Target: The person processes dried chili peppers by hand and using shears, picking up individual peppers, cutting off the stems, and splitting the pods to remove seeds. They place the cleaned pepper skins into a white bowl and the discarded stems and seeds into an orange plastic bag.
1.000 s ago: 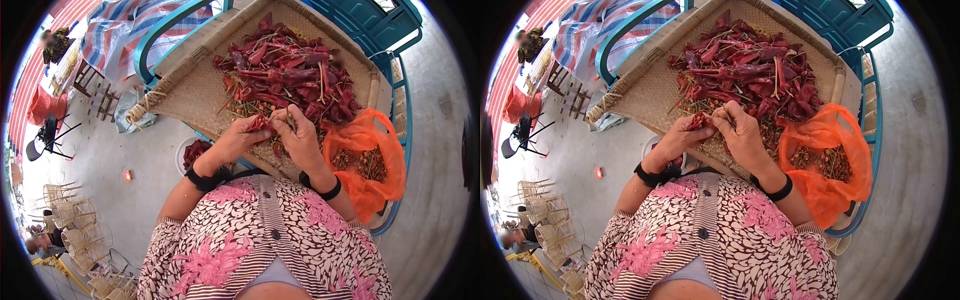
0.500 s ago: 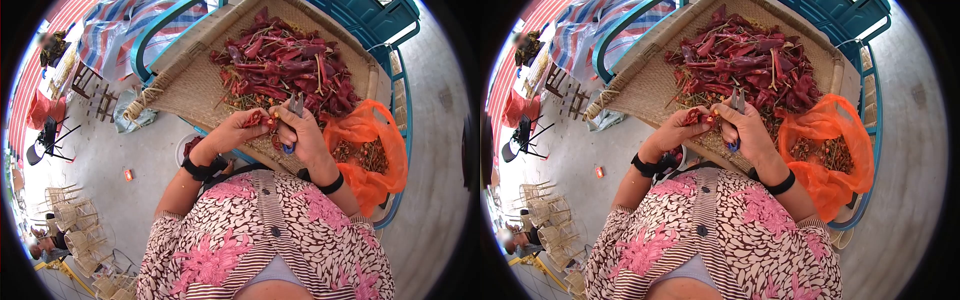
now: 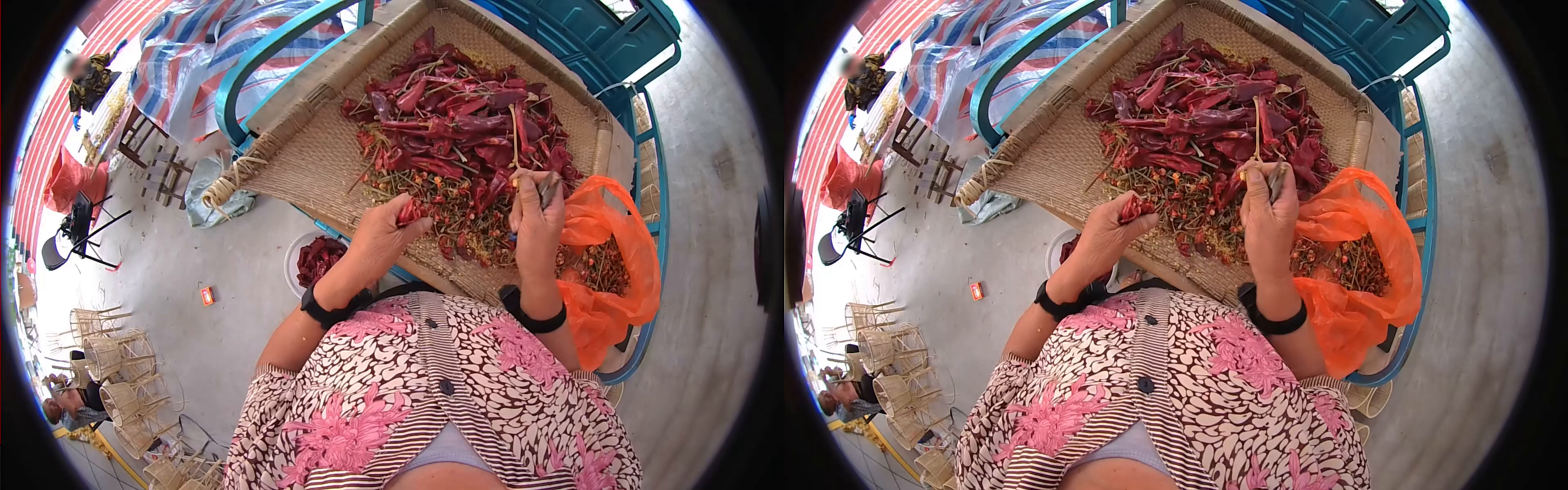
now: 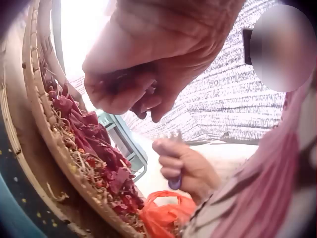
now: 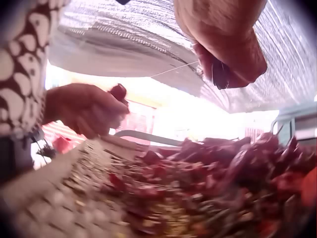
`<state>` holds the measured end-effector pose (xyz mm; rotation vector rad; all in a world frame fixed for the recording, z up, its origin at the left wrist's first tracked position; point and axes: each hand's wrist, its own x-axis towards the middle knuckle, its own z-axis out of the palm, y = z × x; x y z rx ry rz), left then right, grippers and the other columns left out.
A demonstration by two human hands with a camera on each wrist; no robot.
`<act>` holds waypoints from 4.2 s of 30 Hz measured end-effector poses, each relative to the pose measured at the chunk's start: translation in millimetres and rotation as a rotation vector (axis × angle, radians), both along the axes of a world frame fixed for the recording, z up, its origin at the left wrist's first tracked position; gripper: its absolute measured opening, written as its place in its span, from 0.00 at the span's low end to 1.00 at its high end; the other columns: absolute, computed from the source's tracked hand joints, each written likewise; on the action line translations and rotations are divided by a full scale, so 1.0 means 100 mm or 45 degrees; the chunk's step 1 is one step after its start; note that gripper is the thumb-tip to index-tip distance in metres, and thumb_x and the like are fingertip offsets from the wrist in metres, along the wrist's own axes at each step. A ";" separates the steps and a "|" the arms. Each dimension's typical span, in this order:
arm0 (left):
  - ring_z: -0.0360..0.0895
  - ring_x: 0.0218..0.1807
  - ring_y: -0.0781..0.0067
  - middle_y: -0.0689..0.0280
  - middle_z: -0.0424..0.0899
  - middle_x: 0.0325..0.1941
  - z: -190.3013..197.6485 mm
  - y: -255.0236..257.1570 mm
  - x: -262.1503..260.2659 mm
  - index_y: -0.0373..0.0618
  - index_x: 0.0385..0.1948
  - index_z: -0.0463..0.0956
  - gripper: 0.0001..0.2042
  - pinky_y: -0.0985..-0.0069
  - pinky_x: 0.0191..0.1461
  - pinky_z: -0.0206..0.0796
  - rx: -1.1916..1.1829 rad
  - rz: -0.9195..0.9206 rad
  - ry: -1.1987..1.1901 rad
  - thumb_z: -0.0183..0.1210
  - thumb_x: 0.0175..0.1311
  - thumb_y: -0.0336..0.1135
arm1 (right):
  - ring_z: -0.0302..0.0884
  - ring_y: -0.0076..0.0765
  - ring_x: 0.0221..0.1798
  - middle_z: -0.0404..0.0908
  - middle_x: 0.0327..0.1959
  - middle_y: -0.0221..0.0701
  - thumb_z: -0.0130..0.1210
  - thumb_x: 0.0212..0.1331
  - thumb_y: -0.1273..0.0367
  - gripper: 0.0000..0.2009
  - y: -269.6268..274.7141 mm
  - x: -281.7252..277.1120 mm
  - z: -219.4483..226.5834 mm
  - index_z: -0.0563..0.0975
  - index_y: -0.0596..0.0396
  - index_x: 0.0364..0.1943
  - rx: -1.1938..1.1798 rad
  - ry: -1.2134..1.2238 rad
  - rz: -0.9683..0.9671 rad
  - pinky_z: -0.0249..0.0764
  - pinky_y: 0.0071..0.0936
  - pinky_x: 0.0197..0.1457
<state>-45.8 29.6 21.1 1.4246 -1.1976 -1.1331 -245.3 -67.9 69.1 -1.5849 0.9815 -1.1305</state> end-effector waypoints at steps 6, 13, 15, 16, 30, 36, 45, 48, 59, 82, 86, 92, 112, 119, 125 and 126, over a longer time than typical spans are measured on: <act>0.64 0.31 0.89 0.79 0.70 0.29 0.08 0.01 0.02 0.46 0.37 0.70 0.13 0.84 0.34 0.59 -0.139 0.215 0.329 0.68 0.58 0.32 | 0.78 0.44 0.40 0.76 0.38 0.36 0.61 0.55 0.67 0.11 -0.19 0.11 0.00 0.77 0.53 0.41 -0.240 1.012 0.062 0.73 0.36 0.44; 0.68 0.27 0.86 0.77 0.74 0.25 -0.08 -0.04 -0.01 0.43 0.32 0.77 0.10 0.83 0.31 0.61 -0.071 0.246 0.431 0.67 0.60 0.37 | 0.80 0.47 0.39 0.75 0.39 0.35 0.62 0.55 0.64 0.14 -0.59 0.89 -0.14 0.78 0.43 0.47 -0.711 1.164 -0.024 0.77 0.42 0.41; 0.68 0.27 0.86 0.77 0.74 0.25 -0.06 -0.05 -0.02 0.43 0.33 0.76 0.10 0.83 0.32 0.61 -0.059 0.279 0.425 0.67 0.60 0.37 | 0.79 0.47 0.39 0.74 0.36 0.36 0.62 0.55 0.62 0.14 -0.73 1.00 -0.21 0.77 0.43 0.47 -0.680 1.323 0.067 0.76 0.40 0.41; 0.69 0.29 0.86 0.76 0.76 0.26 -0.02 -0.04 -0.01 0.42 0.33 0.77 0.10 0.83 0.32 0.62 -0.067 0.296 0.458 0.67 0.59 0.37 | 0.78 0.47 0.37 0.73 0.35 0.36 0.62 0.55 0.62 0.12 -0.79 1.01 -0.25 0.78 0.44 0.43 -0.746 1.288 0.087 0.75 0.42 0.40; 0.73 0.55 0.74 0.63 0.77 0.57 0.25 -0.39 -0.34 0.44 0.44 0.70 0.14 0.75 0.57 0.65 -0.628 0.193 0.307 0.64 0.60 0.27 | 0.67 0.13 0.24 0.73 0.26 0.21 0.58 0.62 0.71 0.03 -0.12 0.24 0.29 0.78 0.54 0.37 0.371 -0.120 0.450 0.61 0.17 0.26; 0.79 0.45 0.70 0.62 0.80 0.43 0.28 -0.38 -0.62 0.43 0.47 0.70 0.16 0.75 0.48 0.70 -0.546 0.265 0.044 0.64 0.58 0.25 | 0.73 0.22 0.36 0.77 0.32 0.24 0.61 0.55 0.78 0.05 -0.20 0.06 0.11 0.78 0.55 0.34 -0.090 -0.063 0.357 0.71 0.21 0.37; 0.76 0.36 0.77 0.69 0.79 0.36 0.12 -0.22 -0.69 0.41 0.46 0.73 0.12 0.76 0.41 0.69 -0.311 0.349 0.439 0.58 0.60 0.22 | 0.78 0.38 0.40 0.81 0.37 0.30 0.62 0.40 0.80 0.14 -0.02 0.09 0.08 0.77 0.53 0.34 -0.930 0.368 0.281 0.75 0.28 0.38; 0.74 0.40 0.85 0.75 0.79 0.36 0.20 -0.11 -0.49 0.41 0.43 0.75 0.10 0.81 0.42 0.69 0.150 0.044 0.629 0.59 0.60 0.21 | 0.76 0.29 0.34 0.80 0.35 0.28 0.61 0.50 0.78 0.08 0.01 -0.01 -0.05 0.76 0.54 0.34 -0.534 0.103 0.403 0.71 0.22 0.34; 0.73 0.43 0.85 0.74 0.81 0.38 0.51 0.14 -0.18 0.40 0.39 0.77 0.07 0.83 0.49 0.66 0.007 -0.141 0.348 0.61 0.60 0.23 | 0.67 0.18 0.25 0.74 0.27 0.25 0.55 0.64 0.69 0.05 0.23 0.05 -0.09 0.76 0.55 0.38 1.197 -0.717 0.682 0.63 0.16 0.24; 0.78 0.38 0.79 0.67 0.84 0.36 0.01 0.18 0.01 0.43 0.39 0.77 0.11 0.83 0.36 0.65 -0.017 -0.020 0.715 0.62 0.60 0.38 | 0.79 0.44 0.39 0.73 0.43 0.32 0.61 0.52 0.73 0.15 -0.46 0.54 -0.10 0.79 0.43 0.45 -0.801 1.213 0.046 0.76 0.40 0.38; 0.79 0.39 0.79 0.67 0.84 0.38 -0.07 0.24 0.07 0.42 0.42 0.77 0.12 0.82 0.40 0.68 -0.097 -0.044 0.770 0.63 0.59 0.35 | 0.79 0.42 0.37 0.73 0.43 0.30 0.63 0.50 0.73 0.13 -0.72 0.64 -0.26 0.79 0.46 0.41 -0.953 1.229 0.029 0.76 0.39 0.37; 0.78 0.38 0.79 0.67 0.83 0.37 -0.08 0.17 0.19 0.41 0.42 0.77 0.11 0.80 0.42 0.70 -0.107 0.066 0.817 0.64 0.59 0.31 | 0.79 0.43 0.42 0.78 0.40 0.33 0.63 0.50 0.74 0.09 -0.83 0.46 -0.11 0.77 0.54 0.36 -0.969 1.006 -0.016 0.76 0.36 0.41; 0.73 0.55 0.74 0.62 0.75 0.56 0.25 -0.42 -0.40 0.41 0.64 0.64 0.30 0.74 0.61 0.65 -0.509 0.109 0.465 0.65 0.57 0.26 | 0.63 0.14 0.21 0.71 0.24 0.19 0.58 0.64 0.63 0.09 -0.06 0.46 0.41 0.76 0.54 0.33 0.226 -0.035 0.055 0.60 0.15 0.20; 0.79 0.46 0.69 0.60 0.81 0.46 0.08 -0.38 -0.35 0.41 0.58 0.69 0.26 0.72 0.50 0.71 -0.686 0.218 0.038 0.63 0.55 0.21 | 0.66 0.15 0.22 0.77 0.35 0.24 0.60 0.62 0.65 0.11 -0.08 0.28 0.27 0.79 0.59 0.40 0.338 0.056 0.302 0.62 0.15 0.20; 0.77 0.41 0.77 0.68 0.80 0.36 -0.08 -0.41 -0.39 0.40 0.45 0.74 0.13 0.74 0.44 0.71 -0.445 0.359 0.336 0.60 0.58 0.22 | 0.76 0.39 0.39 0.78 0.38 0.35 0.55 0.51 0.83 0.08 0.10 0.43 0.04 0.75 0.58 0.35 -0.836 0.553 0.166 0.74 0.33 0.40; 0.76 0.41 0.78 0.70 0.80 0.36 -0.07 -0.40 -0.36 0.40 0.44 0.74 0.12 0.75 0.44 0.70 -0.314 0.311 0.536 0.59 0.59 0.23 | 0.76 0.40 0.39 0.77 0.38 0.35 0.55 0.49 0.84 0.10 0.11 0.45 0.04 0.75 0.58 0.35 -0.962 0.605 0.177 0.74 0.33 0.40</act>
